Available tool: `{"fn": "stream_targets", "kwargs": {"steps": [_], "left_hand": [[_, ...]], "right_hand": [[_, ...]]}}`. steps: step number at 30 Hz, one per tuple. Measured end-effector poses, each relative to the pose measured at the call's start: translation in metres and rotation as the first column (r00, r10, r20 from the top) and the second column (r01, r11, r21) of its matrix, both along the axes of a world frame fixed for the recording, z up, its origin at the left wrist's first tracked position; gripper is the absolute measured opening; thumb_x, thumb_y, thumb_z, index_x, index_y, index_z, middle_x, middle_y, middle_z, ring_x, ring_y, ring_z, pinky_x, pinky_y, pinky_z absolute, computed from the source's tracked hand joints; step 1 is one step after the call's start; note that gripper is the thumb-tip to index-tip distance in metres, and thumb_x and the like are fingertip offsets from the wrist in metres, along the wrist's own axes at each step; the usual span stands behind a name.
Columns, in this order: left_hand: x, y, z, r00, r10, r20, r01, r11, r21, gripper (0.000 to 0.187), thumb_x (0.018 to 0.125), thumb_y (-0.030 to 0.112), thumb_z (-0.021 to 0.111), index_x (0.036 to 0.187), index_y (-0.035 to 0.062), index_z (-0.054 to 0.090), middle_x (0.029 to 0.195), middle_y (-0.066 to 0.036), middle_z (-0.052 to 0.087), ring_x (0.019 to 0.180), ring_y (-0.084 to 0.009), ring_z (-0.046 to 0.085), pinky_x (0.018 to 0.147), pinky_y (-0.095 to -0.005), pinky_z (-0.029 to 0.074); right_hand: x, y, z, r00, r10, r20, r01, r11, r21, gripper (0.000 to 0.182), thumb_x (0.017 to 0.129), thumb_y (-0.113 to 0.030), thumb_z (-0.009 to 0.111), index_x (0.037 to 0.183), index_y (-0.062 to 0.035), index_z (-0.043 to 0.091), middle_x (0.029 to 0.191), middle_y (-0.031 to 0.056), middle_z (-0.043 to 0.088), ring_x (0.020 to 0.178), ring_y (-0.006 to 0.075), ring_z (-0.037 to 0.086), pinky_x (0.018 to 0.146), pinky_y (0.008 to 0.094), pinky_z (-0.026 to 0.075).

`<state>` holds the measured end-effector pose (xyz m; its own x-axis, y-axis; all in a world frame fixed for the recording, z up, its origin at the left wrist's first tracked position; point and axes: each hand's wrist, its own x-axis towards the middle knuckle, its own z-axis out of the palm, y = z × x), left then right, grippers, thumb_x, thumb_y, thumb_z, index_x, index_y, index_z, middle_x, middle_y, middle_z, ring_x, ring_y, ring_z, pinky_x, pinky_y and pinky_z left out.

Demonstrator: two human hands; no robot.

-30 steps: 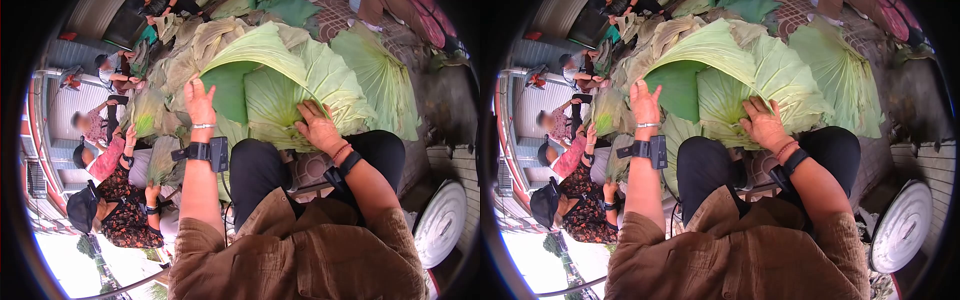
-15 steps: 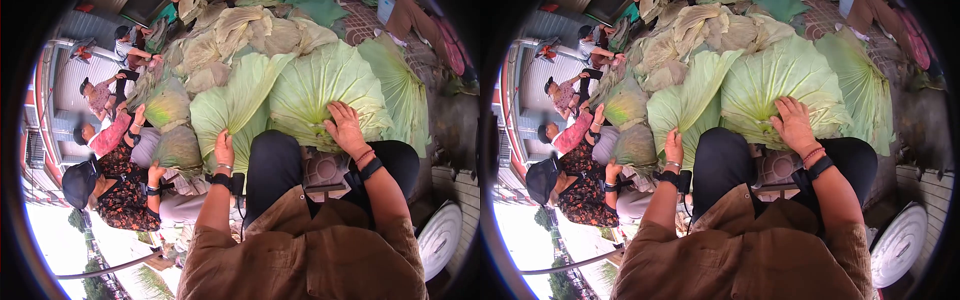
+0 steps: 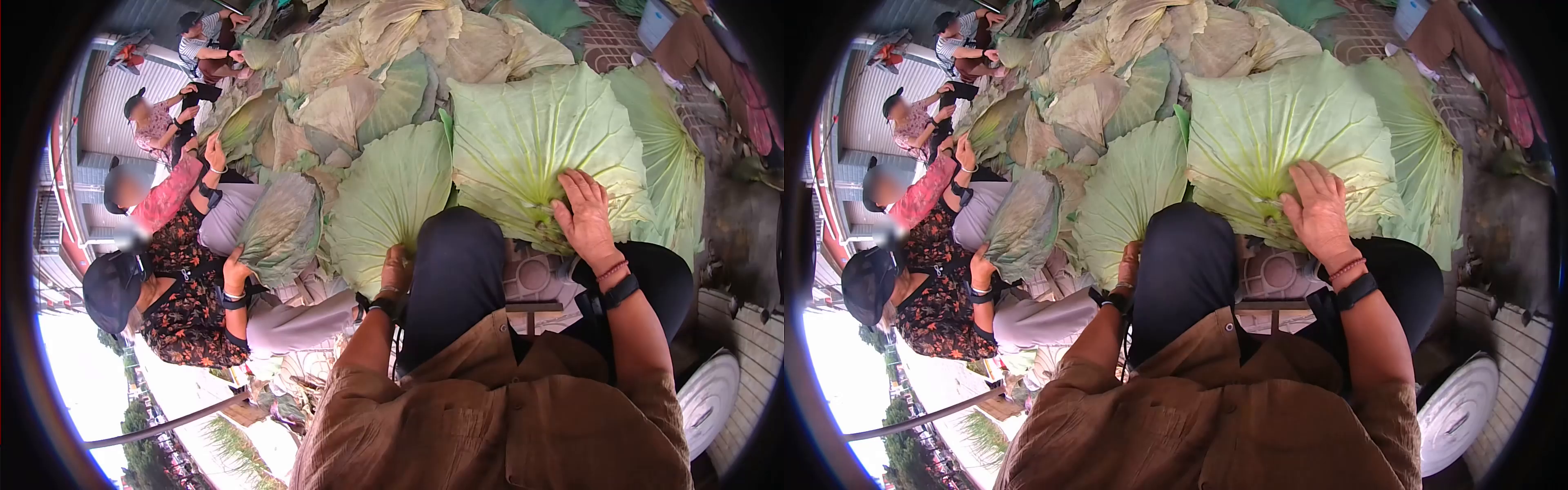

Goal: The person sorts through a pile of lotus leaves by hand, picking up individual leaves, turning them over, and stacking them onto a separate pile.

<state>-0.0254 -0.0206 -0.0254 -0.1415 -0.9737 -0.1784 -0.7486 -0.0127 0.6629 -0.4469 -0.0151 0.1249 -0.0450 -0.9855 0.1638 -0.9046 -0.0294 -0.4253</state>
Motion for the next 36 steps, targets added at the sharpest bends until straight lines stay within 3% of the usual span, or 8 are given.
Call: {"fn": "stream_targets", "kwargs": {"steps": [6,10,13,20,22,25,33,36], "left_hand": [[0.002,-0.062,0.037,0.971,-0.174,0.161,0.081,0.883,0.463,0.037,0.079,0.035,0.067,0.105,0.0093,0.066,0.108,-0.014,0.067,0.102,-0.032,0.063,0.088,-0.039,0.049],[-0.011,-0.118,0.071,0.969,-0.172,0.175,0.14,0.973,0.182,0.025,0.086,0.021,0.067,0.106,0.0077,0.066,0.094,-0.011,0.07,0.088,-0.0196,0.066,0.079,-0.031,0.05],[-0.069,-0.144,0.136,0.99,-0.127,0.057,0.111,0.966,0.233,0.031,0.085,0.021,0.068,0.112,0.0079,0.063,0.101,-0.011,0.069,0.095,-0.0211,0.064,0.083,-0.0311,0.05],[-0.204,-0.127,0.18,0.777,-0.615,-0.136,0.626,0.778,0.058,0.055,0.08,0.023,0.07,0.131,0.0136,0.052,0.137,-0.013,0.048,0.124,-0.0286,0.048,0.102,-0.0381,0.04],[-0.229,-0.117,0.173,0.674,-0.73,0.119,0.732,0.681,0.029,0.065,0.078,0.027,0.072,0.137,0.0176,0.046,0.145,-0.012,0.039,0.133,-0.0311,0.037,0.109,-0.0397,0.033],[-0.248,-0.121,0.168,0.603,-0.788,0.121,0.779,0.615,0.121,0.069,0.078,0.029,0.071,0.14,0.0195,0.042,0.149,-0.012,0.034,0.136,-0.0311,0.032,0.111,-0.0399,0.029],[-0.25,-0.12,0.165,0.659,-0.752,0.03,0.752,0.658,-0.043,0.043,0.09,0.024,0.06,0.131,0.0141,0.053,0.129,-0.016,0.056,0.119,-0.0328,0.051,0.101,-0.0387,0.041],[-0.251,-0.122,0.17,0.795,-0.601,-0.08,0.591,0.797,-0.124,0.03,0.096,0.026,0.052,0.119,0.0079,0.058,0.093,-0.02,0.065,0.086,-0.0386,0.062,0.075,-0.041,0.049]], "right_hand": [[0.0,-0.001,0.001,1.0,0.001,0.002,-0.001,1.0,-0.002,0.046,0.084,-0.024,0.062,0.123,-0.0006,0.054,0.129,0.0157,0.053,0.124,0.0333,0.044,0.103,0.046,0.031],[-0.001,-0.002,0.0,1.0,0.0,-0.001,0.0,1.0,-0.004,0.045,0.084,-0.024,0.061,0.121,-0.0002,0.054,0.128,0.0162,0.053,0.123,0.0339,0.044,0.103,0.0461,0.031],[0.0,-0.005,0.007,1.0,-0.003,0.015,0.003,1.0,0.021,0.045,0.084,-0.025,0.061,0.121,-0.0003,0.054,0.127,0.0166,0.053,0.122,0.0346,0.045,0.102,0.0461,0.032],[-0.002,-0.006,0.004,0.999,-0.015,0.034,0.015,1.0,0.025,0.043,0.086,-0.025,0.058,0.122,-0.0025,0.054,0.126,0.0142,0.054,0.121,0.0333,0.046,0.101,0.0456,0.033],[-0.002,-0.007,0.002,0.999,-0.022,0.034,0.022,0.999,0.023,0.042,0.086,-0.025,0.058,0.122,-0.0026,0.054,0.126,0.0141,0.054,0.121,0.033,0.046,0.101,0.0453,0.034],[-0.005,-0.005,0.002,0.999,-0.032,0.037,0.031,0.999,0.017,0.042,0.088,-0.024,0.057,0.124,-0.003,0.054,0.126,0.0138,0.055,0.121,0.0325,0.046,0.1,0.0444,0.034],[-0.001,-0.005,-0.001,0.991,-0.121,0.063,0.117,0.991,0.072,0.049,0.088,-0.026,0.057,0.131,-0.004,0.047,0.136,0.0156,0.046,0.132,0.033,0.036,0.109,0.0518,0.026],[0.002,-0.003,0.006,0.989,-0.125,0.084,0.122,0.992,0.032,0.059,0.085,-0.018,0.06,0.138,-0.0064,0.039,0.143,0.0155,0.038,0.134,0.0353,0.032,0.109,0.0527,0.026]]}}
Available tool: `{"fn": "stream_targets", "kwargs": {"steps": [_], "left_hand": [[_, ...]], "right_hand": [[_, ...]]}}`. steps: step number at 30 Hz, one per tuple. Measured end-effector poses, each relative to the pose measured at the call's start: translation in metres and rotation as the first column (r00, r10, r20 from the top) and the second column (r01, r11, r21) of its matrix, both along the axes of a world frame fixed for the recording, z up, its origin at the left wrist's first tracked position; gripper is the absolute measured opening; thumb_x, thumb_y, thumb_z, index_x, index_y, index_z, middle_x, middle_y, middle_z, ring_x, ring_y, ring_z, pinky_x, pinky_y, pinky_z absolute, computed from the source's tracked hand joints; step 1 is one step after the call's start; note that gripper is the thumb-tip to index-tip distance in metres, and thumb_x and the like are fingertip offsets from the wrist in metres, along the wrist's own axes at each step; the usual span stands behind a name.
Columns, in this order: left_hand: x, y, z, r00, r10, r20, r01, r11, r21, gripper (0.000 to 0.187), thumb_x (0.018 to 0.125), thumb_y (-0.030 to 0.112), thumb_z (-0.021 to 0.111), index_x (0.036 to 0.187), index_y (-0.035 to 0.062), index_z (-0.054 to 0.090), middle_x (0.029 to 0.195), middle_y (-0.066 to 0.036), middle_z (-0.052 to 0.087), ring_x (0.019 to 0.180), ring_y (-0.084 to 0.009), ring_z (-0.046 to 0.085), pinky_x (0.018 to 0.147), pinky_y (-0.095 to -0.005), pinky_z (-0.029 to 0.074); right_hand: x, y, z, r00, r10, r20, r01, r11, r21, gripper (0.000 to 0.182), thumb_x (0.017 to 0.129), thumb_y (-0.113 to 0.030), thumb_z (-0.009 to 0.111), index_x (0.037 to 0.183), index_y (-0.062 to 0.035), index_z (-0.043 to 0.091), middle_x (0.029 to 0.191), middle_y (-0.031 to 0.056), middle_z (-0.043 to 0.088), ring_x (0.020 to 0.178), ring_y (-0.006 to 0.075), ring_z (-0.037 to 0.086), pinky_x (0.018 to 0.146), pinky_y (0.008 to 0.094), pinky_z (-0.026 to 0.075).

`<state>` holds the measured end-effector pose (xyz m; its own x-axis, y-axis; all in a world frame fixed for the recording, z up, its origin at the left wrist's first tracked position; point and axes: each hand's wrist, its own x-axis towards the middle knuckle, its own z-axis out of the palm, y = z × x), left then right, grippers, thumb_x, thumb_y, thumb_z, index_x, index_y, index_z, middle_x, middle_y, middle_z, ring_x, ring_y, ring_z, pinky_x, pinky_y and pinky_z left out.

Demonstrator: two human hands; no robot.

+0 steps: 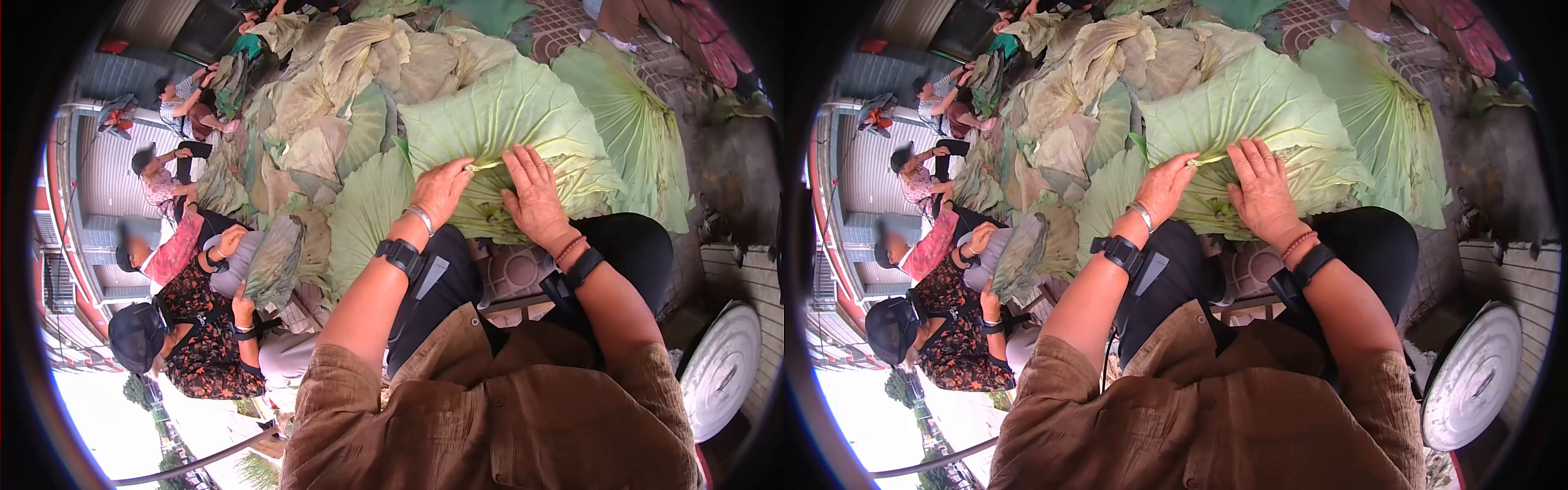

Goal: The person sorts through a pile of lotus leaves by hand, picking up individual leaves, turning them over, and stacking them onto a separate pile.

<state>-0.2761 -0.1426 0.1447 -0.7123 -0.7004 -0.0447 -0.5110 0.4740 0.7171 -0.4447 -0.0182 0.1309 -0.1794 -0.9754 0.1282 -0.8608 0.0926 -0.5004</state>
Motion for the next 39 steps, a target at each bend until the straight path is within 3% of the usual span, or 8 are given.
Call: {"fn": "stream_targets", "kwargs": {"steps": [11,16,18,20,22,23,26,39], "left_hand": [[-0.003,-0.072,0.027,0.861,0.494,-0.122,-0.509,0.83,-0.23,0.03,0.097,0.032,0.05,0.093,0.0034,0.058,0.075,-0.023,0.061,0.068,-0.0425,0.057,0.062,-0.043,0.048],[0.026,-0.124,0.056,0.418,0.794,-0.441,-0.653,0.6,0.463,0.03,0.097,0.034,0.052,0.101,0.0041,0.057,0.092,-0.009,0.06,0.076,-0.0219,0.059,0.07,-0.0383,0.056],[0.105,-0.203,-0.008,0.815,0.449,-0.367,-0.567,0.483,-0.668,0.034,0.097,0.033,0.052,0.114,0.003,0.054,0.103,-0.008,0.055,0.088,-0.0178,0.056,0.07,-0.04,0.057],[0.138,-0.204,0.038,0.557,0.425,-0.714,-0.659,0.749,-0.068,0.036,0.097,0.03,0.053,0.121,0.0022,0.052,0.109,-0.009,0.054,0.095,-0.0177,0.055,0.071,-0.037,0.056],[0.167,-0.191,0.075,0.732,0.409,-0.545,-0.68,0.489,-0.546,0.031,0.099,0.028,0.05,0.118,0.003,0.053,0.106,-0.009,0.055,0.093,-0.0162,0.055,0.074,-0.036,0.055],[0.152,-0.162,0.11,0.413,0.569,-0.711,-0.791,0.611,0.029,0.03,0.099,0.028,0.05,0.115,0.0024,0.056,0.102,-0.009,0.056,0.089,-0.0171,0.055,0.073,-0.0359,0.055],[0.19,-0.134,0.107,0.446,0.552,-0.704,-0.823,0.563,-0.08,0.03,0.098,0.026,0.052,0.113,0.0008,0.059,0.095,-0.01,0.06,0.082,-0.0177,0.056,0.073,-0.0342,0.053],[0.24,0.073,-0.116,0.8,0.525,0.289,-0.536,0.843,-0.046,0.029,0.084,0.025,0.065,0.105,0.0048,0.066,0.1,-0.019,0.066,0.097,-0.0364,0.06,0.086,-0.0425,0.047]], "right_hand": [[-0.003,0.008,-0.009,0.999,-0.02,0.034,0.02,1.0,-0.013,0.065,0.082,-0.019,0.062,0.14,-0.0065,0.035,0.144,0.0176,0.035,0.131,0.0368,0.035,0.107,0.0516,0.029],[-0.002,0.007,-0.007,1.0,-0.016,0.012,0.016,1.0,0.006,0.06,0.083,-0.021,0.06,0.137,-0.0055,0.038,0.14,0.0183,0.04,0.128,0.0356,0.039,0.106,0.0517,0.03],[-0.002,0.007,-0.009,1.0,-0.011,0.004,0.011,1.0,-0.015,0.06,0.083,-0.02,0.06,0.137,-0.0052,0.039,0.139,0.0185,0.042,0.127,0.0356,0.04,0.106,0.0512,0.03],[-0.002,0.006,-0.01,1.0,-0.004,0.002,0.004,0.999,-0.036,0.059,0.083,-0.02,0.06,0.136,-0.0049,0.04,0.137,0.0187,0.043,0.126,0.0356,0.041,0.105,0.0506,0.03],[-0.002,0.006,-0.011,1.0,-0.001,-0.019,0.0,0.999,-0.041,0.059,0.082,-0.019,0.06,0.135,-0.0042,0.041,0.135,0.0191,0.045,0.124,0.0353,0.043,0.103,0.0488,0.032],[-0.002,0.005,-0.011,1.0,0.005,-0.013,-0.005,0.999,-0.041,0.059,0.082,-0.019,0.06,0.135,-0.0042,0.041,0.135,0.0191,0.045,0.124,0.0353,0.043,0.103,0.0488,0.032],[-0.001,0.005,-0.012,0.998,0.004,-0.06,-0.008,0.998,-0.067,0.058,0.081,-0.019,0.06,0.134,-0.0037,0.043,0.133,0.0194,0.047,0.121,0.0351,0.045,0.101,0.0471,0.033],[-0.005,0.01,-0.015,0.999,0.028,-0.038,-0.029,0.999,-0.044,0.053,0.085,-0.023,0.059,0.133,-0.0037,0.045,0.132,0.0211,0.048,0.123,0.0367,0.043,0.104,0.0471,0.031]]}}
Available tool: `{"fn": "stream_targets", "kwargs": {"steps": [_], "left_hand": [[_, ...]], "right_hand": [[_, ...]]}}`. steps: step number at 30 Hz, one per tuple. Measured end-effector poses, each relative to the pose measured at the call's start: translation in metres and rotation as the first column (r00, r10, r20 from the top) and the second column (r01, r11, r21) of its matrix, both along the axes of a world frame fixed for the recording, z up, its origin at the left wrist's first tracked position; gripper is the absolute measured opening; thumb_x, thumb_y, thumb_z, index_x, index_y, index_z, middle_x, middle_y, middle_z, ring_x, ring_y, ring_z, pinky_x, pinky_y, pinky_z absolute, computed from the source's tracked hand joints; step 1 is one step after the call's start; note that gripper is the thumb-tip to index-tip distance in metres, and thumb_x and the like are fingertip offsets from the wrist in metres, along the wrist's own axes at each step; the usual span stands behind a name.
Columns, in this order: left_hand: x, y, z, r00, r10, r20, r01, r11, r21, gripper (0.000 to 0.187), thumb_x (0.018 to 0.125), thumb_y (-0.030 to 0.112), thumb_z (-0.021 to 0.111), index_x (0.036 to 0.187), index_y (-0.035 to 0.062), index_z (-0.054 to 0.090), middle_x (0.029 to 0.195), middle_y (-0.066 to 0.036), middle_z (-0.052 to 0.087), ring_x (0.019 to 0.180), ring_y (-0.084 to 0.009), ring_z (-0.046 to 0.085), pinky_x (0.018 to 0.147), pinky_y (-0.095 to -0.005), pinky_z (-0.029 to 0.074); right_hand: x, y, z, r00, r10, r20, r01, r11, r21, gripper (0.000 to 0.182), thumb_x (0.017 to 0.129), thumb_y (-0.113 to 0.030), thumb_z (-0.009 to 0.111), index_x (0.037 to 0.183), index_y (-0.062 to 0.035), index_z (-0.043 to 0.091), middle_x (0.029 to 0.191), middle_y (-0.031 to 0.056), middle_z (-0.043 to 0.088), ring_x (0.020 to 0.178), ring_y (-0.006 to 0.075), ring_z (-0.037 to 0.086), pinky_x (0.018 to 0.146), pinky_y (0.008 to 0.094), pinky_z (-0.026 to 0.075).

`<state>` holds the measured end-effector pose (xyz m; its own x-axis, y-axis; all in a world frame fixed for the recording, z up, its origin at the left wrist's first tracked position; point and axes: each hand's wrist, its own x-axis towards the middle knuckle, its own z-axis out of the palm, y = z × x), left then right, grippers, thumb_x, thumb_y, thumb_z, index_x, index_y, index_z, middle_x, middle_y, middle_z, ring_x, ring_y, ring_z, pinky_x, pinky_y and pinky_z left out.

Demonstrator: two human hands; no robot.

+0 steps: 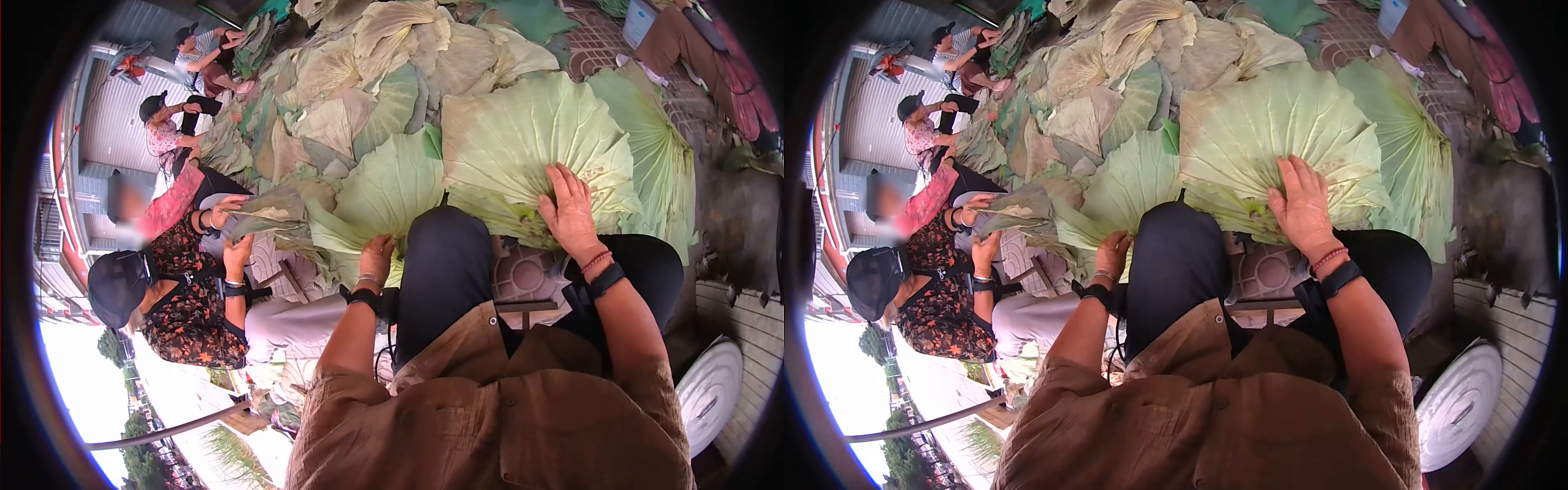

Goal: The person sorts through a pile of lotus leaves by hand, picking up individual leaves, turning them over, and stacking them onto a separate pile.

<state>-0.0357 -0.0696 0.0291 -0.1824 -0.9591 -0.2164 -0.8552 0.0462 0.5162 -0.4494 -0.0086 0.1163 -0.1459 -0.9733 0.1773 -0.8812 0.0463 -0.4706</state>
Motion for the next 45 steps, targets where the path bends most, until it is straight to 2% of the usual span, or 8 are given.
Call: {"fn": "stream_targets", "kwargs": {"steps": [15,17,18,23,28,33,43,45], "left_hand": [[0.021,0.015,-0.026,0.994,-0.074,-0.083,0.087,0.982,0.166,0.034,0.078,0.022,0.071,0.109,0.0097,0.064,0.109,-0.015,0.065,0.102,-0.0332,0.061,0.088,-0.0391,0.049],[0.012,-0.025,0.009,0.947,-0.308,0.095,0.231,0.855,0.464,0.029,0.081,0.029,0.068,0.103,0.01,0.067,0.105,-0.014,0.066,0.101,-0.0325,0.061,0.088,-0.0389,0.049],[0.016,-0.049,0.003,0.842,-0.516,0.154,0.425,0.812,0.399,0.032,0.083,0.036,0.065,0.098,0.0082,0.069,0.103,-0.014,0.067,0.1,-0.0321,0.062,0.087,-0.0388,0.049],[-0.064,-0.102,0.098,0.987,-0.145,0.064,0.144,0.989,0.017,0.033,0.087,0.029,0.065,0.111,0.0079,0.064,0.1,-0.015,0.068,0.095,-0.0258,0.065,0.083,-0.0331,0.049],[-0.171,-0.08,0.143,0.876,-0.316,-0.364,0.385,0.913,0.134,0.033,0.086,0.019,0.065,0.117,0.0089,0.062,0.108,-0.012,0.065,0.102,-0.0267,0.062,0.088,-0.0348,0.048],[-0.245,-0.04,0.126,0.783,-0.586,-0.21,0.599,0.801,-0.004,0.059,0.077,0.019,0.07,0.132,0.0134,0.05,0.138,-0.014,0.046,0.133,-0.0318,0.036,0.109,-0.0384,0.032],[-0.281,-0.041,0.125,0.794,-0.603,0.072,0.607,0.791,-0.068,0.041,0.079,0.025,0.067,0.119,0.0213,0.063,0.12,-0.003,0.06,0.116,-0.0269,0.049,0.101,-0.0417,0.034],[-0.28,-0.048,0.125,0.798,-0.598,0.073,0.602,0.79,-0.115,0.036,0.082,0.025,0.066,0.118,0.0206,0.064,0.115,-0.004,0.062,0.112,-0.0276,0.052,0.099,-0.0415,0.037]], "right_hand": [[0.001,-0.004,0.002,1.0,0.002,-0.021,-0.002,1.0,0.029,0.052,0.084,-0.021,0.059,0.131,-0.0037,0.046,0.131,0.0191,0.05,0.124,0.0356,0.043,0.104,0.0467,0.03],[-0.001,-0.003,0.003,1.0,0.001,0.006,-0.001,1.0,0.026,0.054,0.083,-0.022,0.06,0.131,-0.0035,0.046,0.131,0.0193,0.05,0.124,0.0357,0.042,0.105,0.0465,0.03],[-0.003,-0.003,0.004,0.999,0.01,0.032,-0.011,1.0,0.029,0.055,0.082,-0.023,0.061,0.131,-0.0032,0.046,0.131,0.0195,0.05,0.125,0.0358,0.042,0.105,0.0463,0.03],[-0.016,-0.004,0.016,0.985,0.025,0.169,-0.043,0.993,0.107,0.06,0.077,-0.024,0.065,0.13,-0.0026,0.047,0.131,0.0204,0.049,0.126,0.0362,0.042,0.106,0.0444,0.031],[-0.024,0.0,0.004,0.975,0.048,0.216,-0.072,0.992,0.104,0.058,0.075,-0.023,0.068,0.126,-0.0016,0.05,0.129,0.0217,0.052,0.125,0.0371,0.044,0.106,0.043,0.033],[-0.024,-0.002,0.015,0.968,0.08,0.24,-0.089,0.996,0.027,0.052,0.076,-0.02,0.066,0.121,-0.0002,0.051,0.116,0.025,0.059,0.116,0.0389,0.052,0.103,0.0436,0.037],[-0.02,-0.006,0.035,0.957,0.065,0.281,-0.065,0.998,-0.011,0.038,0.079,-0.015,0.066,0.112,-0.0013,0.054,0.101,0.0221,0.063,0.096,0.0407,0.059,0.087,0.0446,0.047],[-0.019,-0.006,0.049,0.999,0.01,0.052,0.006,0.955,-0.296,0.028,0.08,-0.014,0.064,0.105,-0.0017,0.058,0.099,0.0186,0.063,0.092,0.0394,0.059,0.085,0.0435,0.048]]}}
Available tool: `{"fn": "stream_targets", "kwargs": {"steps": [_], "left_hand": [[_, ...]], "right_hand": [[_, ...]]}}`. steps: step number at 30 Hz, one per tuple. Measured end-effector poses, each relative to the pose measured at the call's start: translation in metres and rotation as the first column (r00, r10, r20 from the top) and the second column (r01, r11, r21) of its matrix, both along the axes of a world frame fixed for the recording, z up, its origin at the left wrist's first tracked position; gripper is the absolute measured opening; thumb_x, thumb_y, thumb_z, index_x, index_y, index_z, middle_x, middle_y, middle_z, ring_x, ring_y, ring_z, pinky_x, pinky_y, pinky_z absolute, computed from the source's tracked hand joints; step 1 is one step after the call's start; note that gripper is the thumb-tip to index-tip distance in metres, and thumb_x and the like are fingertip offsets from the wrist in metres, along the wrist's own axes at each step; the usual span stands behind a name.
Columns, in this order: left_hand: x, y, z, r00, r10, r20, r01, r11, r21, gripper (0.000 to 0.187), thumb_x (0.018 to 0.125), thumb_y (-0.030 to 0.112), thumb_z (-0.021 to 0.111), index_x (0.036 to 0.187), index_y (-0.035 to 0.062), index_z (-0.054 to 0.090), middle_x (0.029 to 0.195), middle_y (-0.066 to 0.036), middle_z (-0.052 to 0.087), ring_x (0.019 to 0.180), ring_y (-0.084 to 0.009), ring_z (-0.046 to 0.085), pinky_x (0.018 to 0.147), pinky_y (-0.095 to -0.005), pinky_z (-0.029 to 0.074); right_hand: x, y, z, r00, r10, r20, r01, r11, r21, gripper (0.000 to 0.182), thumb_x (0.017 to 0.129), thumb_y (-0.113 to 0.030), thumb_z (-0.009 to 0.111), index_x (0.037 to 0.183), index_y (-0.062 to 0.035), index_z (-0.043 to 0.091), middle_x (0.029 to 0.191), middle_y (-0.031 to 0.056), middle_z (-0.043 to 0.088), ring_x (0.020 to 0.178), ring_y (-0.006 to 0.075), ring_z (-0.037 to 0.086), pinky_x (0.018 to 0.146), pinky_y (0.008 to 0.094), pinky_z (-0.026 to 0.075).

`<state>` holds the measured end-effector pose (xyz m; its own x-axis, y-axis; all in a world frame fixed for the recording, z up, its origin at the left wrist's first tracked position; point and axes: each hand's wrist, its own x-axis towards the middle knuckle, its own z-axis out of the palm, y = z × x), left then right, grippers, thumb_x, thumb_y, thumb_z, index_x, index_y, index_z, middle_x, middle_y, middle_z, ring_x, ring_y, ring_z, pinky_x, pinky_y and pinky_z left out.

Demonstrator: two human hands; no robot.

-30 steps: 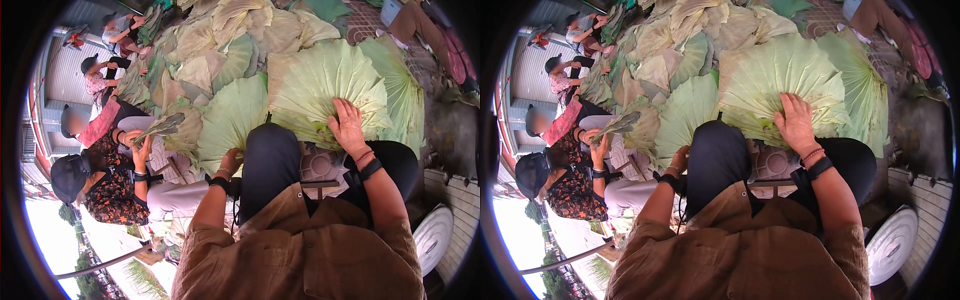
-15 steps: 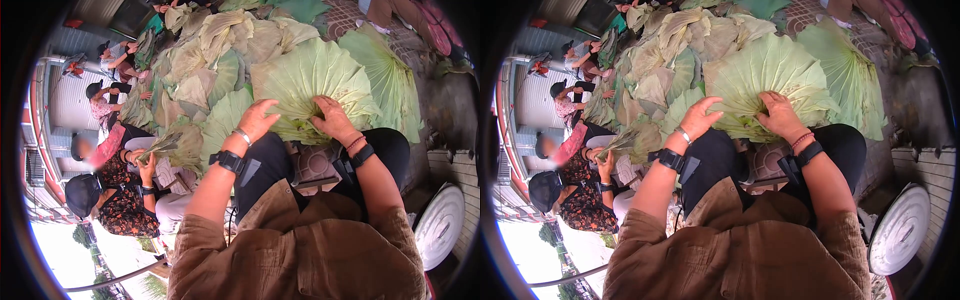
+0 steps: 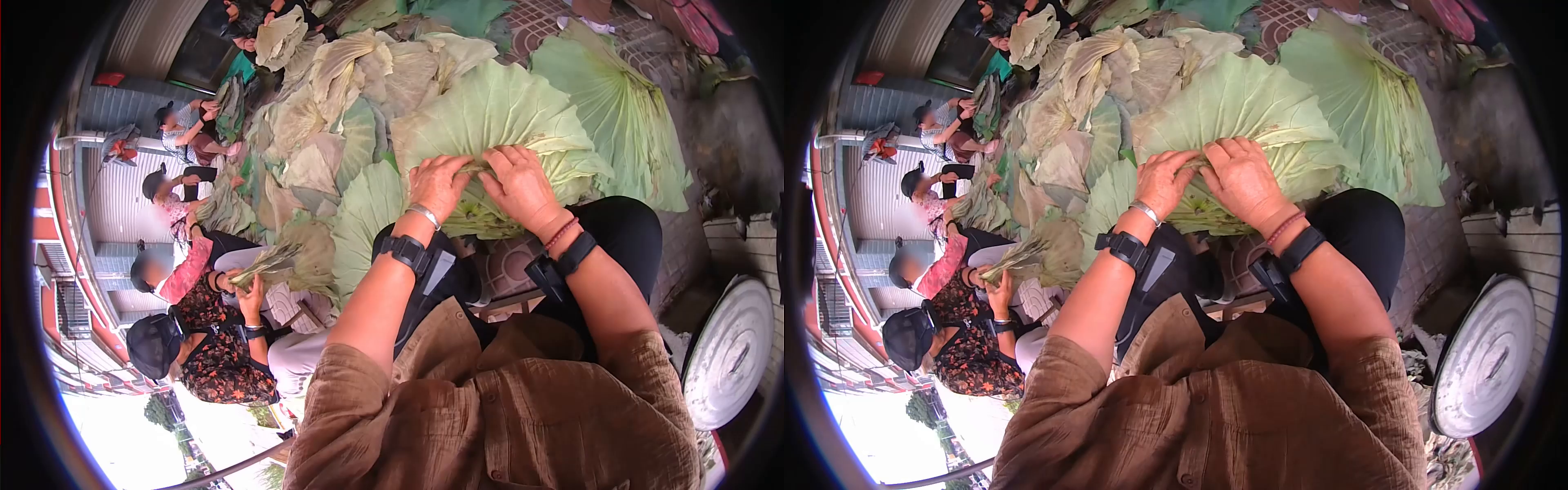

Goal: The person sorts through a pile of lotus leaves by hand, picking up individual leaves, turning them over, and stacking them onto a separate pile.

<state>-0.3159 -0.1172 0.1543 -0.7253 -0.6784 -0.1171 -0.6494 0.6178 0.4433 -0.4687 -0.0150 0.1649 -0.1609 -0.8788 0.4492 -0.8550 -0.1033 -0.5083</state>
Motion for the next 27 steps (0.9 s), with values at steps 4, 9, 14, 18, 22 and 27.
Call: {"fn": "stream_targets", "kwargs": {"steps": [4,9,14,18,22,27], "left_hand": [[0.0,-0.027,0.004,0.967,0.156,-0.2,-0.154,0.988,0.024,0.027,0.089,0.029,0.06,0.113,0.0175,0.066,0.103,-0.007,0.067,0.098,-0.032,0.06,0.089,-0.0404,0.042],[0.015,-0.086,0.011,0.766,0.408,-0.497,-0.397,0.908,0.134,0.03,0.094,0.032,0.056,0.108,0.0073,0.065,0.093,-0.014,0.067,0.081,-0.0292,0.061,0.075,-0.0372,0.047],[0.063,-0.136,0.09,0.48,0.485,-0.731,-0.657,0.751,0.067,0.034,0.096,0.032,0.054,0.105,-0.0003,0.062,0.085,-0.016,0.064,0.076,-0.0242,0.056,0.071,-0.0358,0.046],[0.143,-0.174,0.144,0.607,0.31,-0.732,-0.751,0.525,-0.401,0.04,0.098,0.036,0.049,0.107,-0.0019,0.061,0.089,-0.021,0.065,0.075,-0.0317,0.061,0.068,-0.0396,0.049],[0.196,-0.15,0.173,0.617,0.325,-0.717,-0.76,0.484,-0.434,0.036,0.099,0.031,0.049,0.109,-0.001,0.062,0.092,-0.02,0.066,0.079,-0.029,0.063,0.071,-0.0374,0.05],[0.243,-0.107,0.095,0.805,0.238,-0.543,-0.558,0.616,-0.556,0.026,0.093,0.006,0.052,0.118,0.0009,0.059,0.106,-0.018,0.064,0.095,-0.0322,0.062,0.086,-0.0376,0.048]], "right_hand": [[0.005,0.011,0.01,0.994,0.069,0.09,-0.082,0.986,0.146,0.022,0.079,-0.016,0.064,0.096,-0.0028,0.06,0.094,0.0145,0.062,0.091,0.0339,0.058,0.084,0.0426,0.046],[0.009,0.014,-0.033,1.0,0.029,0.004,-0.029,0.973,0.23,0.029,0.079,-0.019,0.065,0.104,-0.0036,0.061,0.108,0.0146,0.061,0.105,0.0322,0.055,0.091,0.0428,0.043],[0.01,0.011,-0.039,0.999,0.035,-0.027,-0.025,0.958,0.285,0.036,0.08,-0.021,0.065,0.111,-0.0041,0.06,0.12,0.0133,0.058,0.115,0.0313,0.05,0.096,0.0435,0.039],[0.01,0.008,-0.037,0.999,0.044,-0.018,-0.035,0.94,0.34,0.036,0.08,-0.022,0.065,0.111,-0.0042,0.059,0.118,0.0125,0.058,0.114,0.0311,0.05,0.096,0.0437,0.039],[0.01,0.009,-0.038,0.997,0.056,-0.044,-0.037,0.938,0.344,0.036,0.08,-0.023,0.065,0.111,-0.0049,0.059,0.117,0.0118,0.058,0.114,0.0303,0.05,0.095,0.044,0.04],[0.009,0.01,-0.037,0.996,0.067,-0.063,-0.043,0.944,0.327,0.037,0.08,-0.022,0.065,0.112,-0.0053,0.059,0.117,0.0117,0.059,0.115,0.0309,0.05,0.095,0.0431,0.04]]}}
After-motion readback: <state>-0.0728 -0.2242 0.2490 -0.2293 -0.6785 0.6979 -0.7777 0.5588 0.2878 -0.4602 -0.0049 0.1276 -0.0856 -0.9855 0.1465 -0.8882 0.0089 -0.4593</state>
